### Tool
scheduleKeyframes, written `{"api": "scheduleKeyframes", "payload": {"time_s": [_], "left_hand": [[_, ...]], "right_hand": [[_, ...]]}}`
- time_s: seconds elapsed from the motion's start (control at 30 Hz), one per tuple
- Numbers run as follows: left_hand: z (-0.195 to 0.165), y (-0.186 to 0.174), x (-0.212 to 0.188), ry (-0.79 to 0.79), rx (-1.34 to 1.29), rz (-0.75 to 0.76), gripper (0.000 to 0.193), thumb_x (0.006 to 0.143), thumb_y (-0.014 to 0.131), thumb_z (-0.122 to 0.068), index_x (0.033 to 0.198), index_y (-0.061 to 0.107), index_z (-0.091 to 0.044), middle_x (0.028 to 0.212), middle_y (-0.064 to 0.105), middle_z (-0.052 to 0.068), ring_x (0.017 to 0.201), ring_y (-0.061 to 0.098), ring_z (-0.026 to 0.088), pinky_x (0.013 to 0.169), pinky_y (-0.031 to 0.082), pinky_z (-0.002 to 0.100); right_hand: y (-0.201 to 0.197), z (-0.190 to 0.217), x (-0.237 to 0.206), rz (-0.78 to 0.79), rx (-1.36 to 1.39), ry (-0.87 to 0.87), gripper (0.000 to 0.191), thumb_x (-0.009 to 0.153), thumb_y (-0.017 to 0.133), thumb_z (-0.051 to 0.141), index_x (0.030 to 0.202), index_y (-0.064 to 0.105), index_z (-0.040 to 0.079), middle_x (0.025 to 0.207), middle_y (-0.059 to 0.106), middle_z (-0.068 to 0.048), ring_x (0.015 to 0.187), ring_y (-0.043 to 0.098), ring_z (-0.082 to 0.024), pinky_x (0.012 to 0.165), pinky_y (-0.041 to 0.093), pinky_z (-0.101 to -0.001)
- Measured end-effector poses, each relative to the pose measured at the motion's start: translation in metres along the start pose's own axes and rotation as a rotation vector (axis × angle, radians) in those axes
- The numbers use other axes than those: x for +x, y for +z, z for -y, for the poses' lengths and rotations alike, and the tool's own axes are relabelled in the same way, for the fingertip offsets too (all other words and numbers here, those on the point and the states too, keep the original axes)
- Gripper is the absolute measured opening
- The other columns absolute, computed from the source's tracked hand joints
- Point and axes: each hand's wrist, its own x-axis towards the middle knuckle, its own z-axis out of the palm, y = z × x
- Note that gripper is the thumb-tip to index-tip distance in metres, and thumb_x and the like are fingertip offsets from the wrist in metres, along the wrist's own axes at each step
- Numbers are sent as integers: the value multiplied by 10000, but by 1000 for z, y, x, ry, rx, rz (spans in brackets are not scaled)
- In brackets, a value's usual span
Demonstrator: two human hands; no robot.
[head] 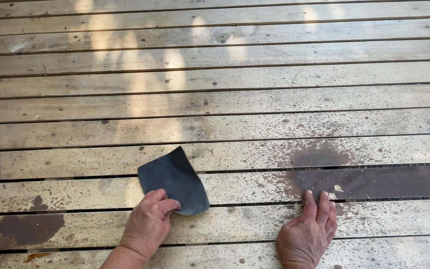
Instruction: The person sands the slatted wooden surface of an outdoor deck by hand, holding a sheet of sandpaper and rubbing it back and forth across the planks while steadying the wood with the other hand. They work across different boards and stained patches, and near the end fold the sandpaper in their hands.
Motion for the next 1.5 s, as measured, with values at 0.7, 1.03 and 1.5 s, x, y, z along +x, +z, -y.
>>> {"api": "scheduleKeyframes", "payload": {"time_s": [0.7,1.03,1.5], "left_hand": [[51,-21,-24,-117,131,-136,222,776,731,-6,888,815,-180,804,649,4,839,647,169,826,610,316],[-139,71,38,241,-118,-193,119,765,705,11,718,727,-97,801,616,92,844,618,267,754,562,414],[104,-41,-36,-221,153,-141,198,828,732,-53,908,812,-215,814,679,-31,785,638,141,784,625,266]], "right_hand": [[2,-7,6,-5,-5,-47,610,879,510,102,1488,512,132,1638,339,-146,1556,217,-334,1275,134,-486],[0,-8,8,-33,20,-66,603,887,497,97,1490,514,115,1646,342,-154,1557,222,-347,1273,146,-497],[2,-12,13,0,37,-36,565,928,457,90,1487,528,131,1657,334,-159,1566,199,-363,1271,133,-497]]}}
